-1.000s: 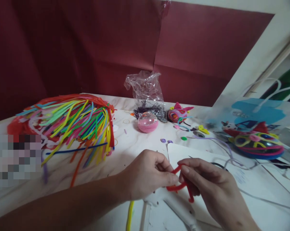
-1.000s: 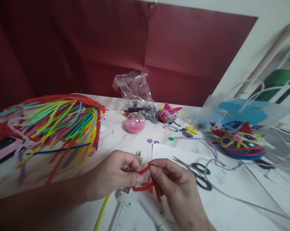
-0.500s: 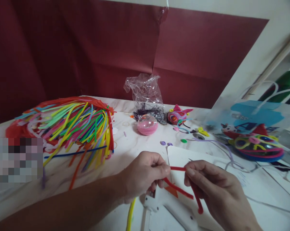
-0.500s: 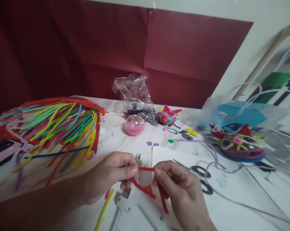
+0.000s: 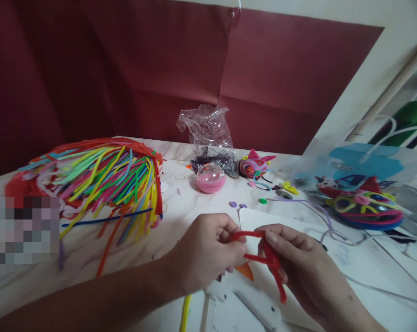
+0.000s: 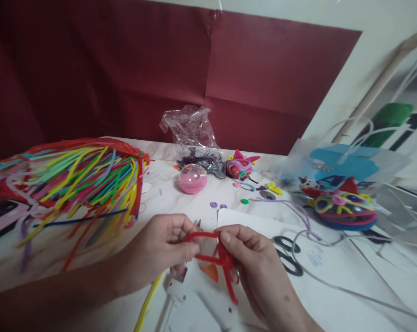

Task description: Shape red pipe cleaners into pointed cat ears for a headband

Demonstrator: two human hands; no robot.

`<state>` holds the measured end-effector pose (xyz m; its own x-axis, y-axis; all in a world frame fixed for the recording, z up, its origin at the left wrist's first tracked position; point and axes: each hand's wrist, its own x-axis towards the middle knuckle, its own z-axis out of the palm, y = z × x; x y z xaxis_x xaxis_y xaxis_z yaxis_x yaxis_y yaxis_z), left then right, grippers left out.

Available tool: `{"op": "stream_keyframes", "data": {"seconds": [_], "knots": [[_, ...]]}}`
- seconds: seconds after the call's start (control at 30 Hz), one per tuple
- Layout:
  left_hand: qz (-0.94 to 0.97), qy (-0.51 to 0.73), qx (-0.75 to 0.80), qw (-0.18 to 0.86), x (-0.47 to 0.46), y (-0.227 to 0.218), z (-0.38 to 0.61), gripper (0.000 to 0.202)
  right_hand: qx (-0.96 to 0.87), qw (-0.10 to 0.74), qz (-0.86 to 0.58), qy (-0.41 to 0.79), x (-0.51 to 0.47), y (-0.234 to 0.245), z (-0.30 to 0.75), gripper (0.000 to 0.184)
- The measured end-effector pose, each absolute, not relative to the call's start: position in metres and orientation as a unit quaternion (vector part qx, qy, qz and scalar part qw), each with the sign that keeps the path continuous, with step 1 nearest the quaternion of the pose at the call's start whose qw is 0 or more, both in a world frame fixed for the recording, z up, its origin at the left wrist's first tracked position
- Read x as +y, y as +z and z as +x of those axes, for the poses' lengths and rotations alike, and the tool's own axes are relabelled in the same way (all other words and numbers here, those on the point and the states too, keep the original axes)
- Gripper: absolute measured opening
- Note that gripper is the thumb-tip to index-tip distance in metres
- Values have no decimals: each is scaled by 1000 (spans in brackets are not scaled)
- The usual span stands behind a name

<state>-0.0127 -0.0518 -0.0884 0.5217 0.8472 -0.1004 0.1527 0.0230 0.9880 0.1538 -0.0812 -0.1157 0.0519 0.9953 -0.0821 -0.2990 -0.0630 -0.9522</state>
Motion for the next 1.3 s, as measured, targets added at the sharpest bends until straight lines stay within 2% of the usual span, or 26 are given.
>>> {"op": "stream_keyframes", "data": {"seconds": [0.23,0.6,0.83,1.03,1.3], "knots": [[645,332,430,537,-46,-86,-15,8,-349,526,-413,656,-81,-111,155,16],[661,360,434,495,-47,-99,-12,11,-344,515,-430,657,-83,-110,154,20],[697,408,435,399,-45,-103,-12,12,-312,516,-413,683,-81,-113,154,19],[678,376,417,475,-39,-87,-17,9,-310,506,-407,694,-81,-113,154,21],[608,357,432,562,-47,-96,-10,11,-333,516,-406,676,-84,-110,152,19]]}}
